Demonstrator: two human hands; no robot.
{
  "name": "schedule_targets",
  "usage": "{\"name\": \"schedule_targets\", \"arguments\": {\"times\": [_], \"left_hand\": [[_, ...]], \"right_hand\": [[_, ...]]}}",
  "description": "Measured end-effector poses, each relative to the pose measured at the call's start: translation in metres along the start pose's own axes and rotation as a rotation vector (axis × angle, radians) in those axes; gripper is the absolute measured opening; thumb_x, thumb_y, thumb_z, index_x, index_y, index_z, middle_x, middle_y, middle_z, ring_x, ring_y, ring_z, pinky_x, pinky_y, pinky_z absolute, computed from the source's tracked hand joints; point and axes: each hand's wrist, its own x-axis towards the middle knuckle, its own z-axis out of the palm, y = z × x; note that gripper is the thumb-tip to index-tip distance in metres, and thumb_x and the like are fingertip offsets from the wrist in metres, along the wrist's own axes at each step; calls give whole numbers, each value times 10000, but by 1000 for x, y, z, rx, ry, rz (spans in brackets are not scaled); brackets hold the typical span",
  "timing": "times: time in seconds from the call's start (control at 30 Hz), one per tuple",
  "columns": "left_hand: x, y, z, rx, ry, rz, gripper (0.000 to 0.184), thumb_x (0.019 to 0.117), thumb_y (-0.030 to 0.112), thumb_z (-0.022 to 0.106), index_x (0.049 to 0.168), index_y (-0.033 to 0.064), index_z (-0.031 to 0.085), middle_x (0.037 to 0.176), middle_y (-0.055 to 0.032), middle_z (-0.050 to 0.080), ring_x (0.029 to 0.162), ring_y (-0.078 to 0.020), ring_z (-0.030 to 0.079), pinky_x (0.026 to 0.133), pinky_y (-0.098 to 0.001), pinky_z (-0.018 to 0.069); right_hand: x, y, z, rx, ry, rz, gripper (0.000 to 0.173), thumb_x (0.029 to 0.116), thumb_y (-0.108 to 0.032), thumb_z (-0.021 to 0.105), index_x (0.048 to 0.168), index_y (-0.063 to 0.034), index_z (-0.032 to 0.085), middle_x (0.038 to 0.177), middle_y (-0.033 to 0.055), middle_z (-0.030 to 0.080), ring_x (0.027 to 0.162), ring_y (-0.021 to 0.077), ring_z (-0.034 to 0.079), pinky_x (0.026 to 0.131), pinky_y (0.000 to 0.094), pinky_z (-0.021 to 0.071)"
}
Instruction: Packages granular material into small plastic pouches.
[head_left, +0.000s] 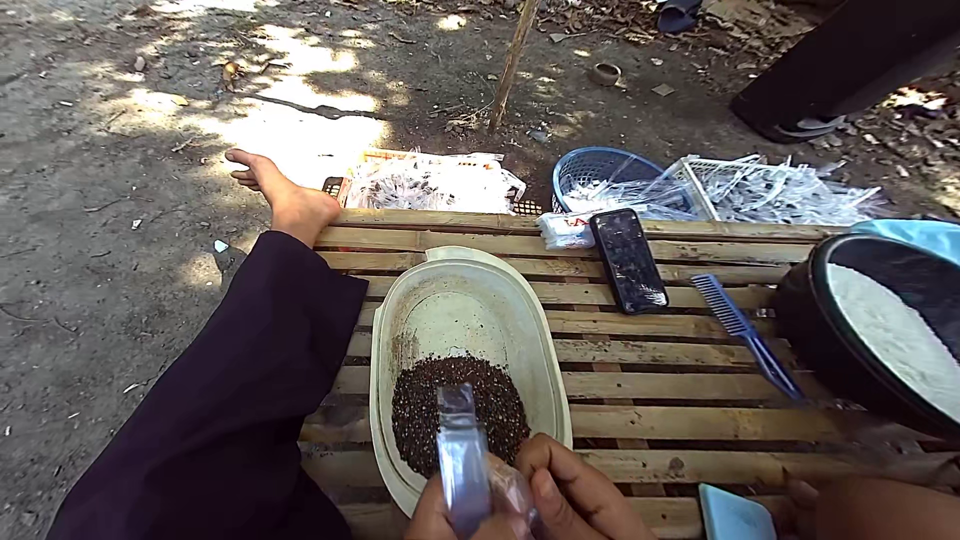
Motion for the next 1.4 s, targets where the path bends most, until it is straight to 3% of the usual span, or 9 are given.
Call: {"name": "schedule_targets", "arguments": {"times": [0.13,0.3,0.53,0.77,1.0,1.07,1.17,1.23,1.4], "left_hand": [[13,2,5,60,327,102,190,976,-85,475,1109,50,483,843,50,688,732,-23,666,680,-206,569],[7,-3,7,391,307,46,22,957,20,594,947,10,610,736,99,609,619,71,542,584,-138,479],[-13,-28,3,696,151,187,323,1000,140,598,807,-113,653,679,-152,657,630,-124,643,629,-270,534],[16,42,26,617,268,-33,151,900,-62,604,899,-213,613,735,-212,650,612,-130,600,616,-222,505],[-2,-3,-20,40,563,-299,242,1085,77,335,1130,-10,556,647,83,509,452,15,408,433,-142,383],[-1,-1,-26,-105,609,-300,274,1049,13,283,1157,-17,533,647,75,493,468,-1,437,459,-151,424],[-2,0,-32,-197,611,-312,387,1032,35,214,1268,-40,512,769,27,584,552,-31,538,509,-174,476],[-2,4,-31,-162,619,-309,424,1100,115,202,1269,-52,554,896,-23,682,629,-37,603,531,-171,483],[-4,3,-23,55,635,-132,236,1048,14,441,1044,-23,675,951,-12,744,704,18,632,587,-138,492]], "right_hand": [[1,-3,4,-208,42,-123,358,1063,-216,520,944,93,654,837,82,592,777,24,539,692,171,443],[18,2,7,-266,271,-150,265,1007,-216,638,1008,27,742,860,8,655,781,-37,582,695,127,489],[70,-32,-3,-273,554,-348,196,1046,-262,578,899,-222,701,753,-139,674,551,-89,516,496,68,409],[110,-72,12,-302,589,-381,235,1086,-190,483,897,-163,621,701,-132,570,518,-69,456,470,62,370],[144,-113,-7,-455,503,-577,181,1123,-182,336,1082,-157,510,1033,-103,683,811,-66,637,555,85,440],[145,-109,-6,-546,434,-472,214,1107,-212,394,1291,-133,469,1259,-50,620,893,-37,622,597,121,455],[132,-83,-2,-686,256,-186,588,1078,-271,492,1595,-107,264,1604,102,375,1225,159,617,925,344,568],[117,-48,3,-667,182,-85,545,1051,-252,540,1542,-64,400,1504,150,500,1150,223,659,920,427,570],[64,19,15,-472,43,41,368,1022,-257,569,1204,35,698,1073,129,736,957,132,706,856,291,570]]}}
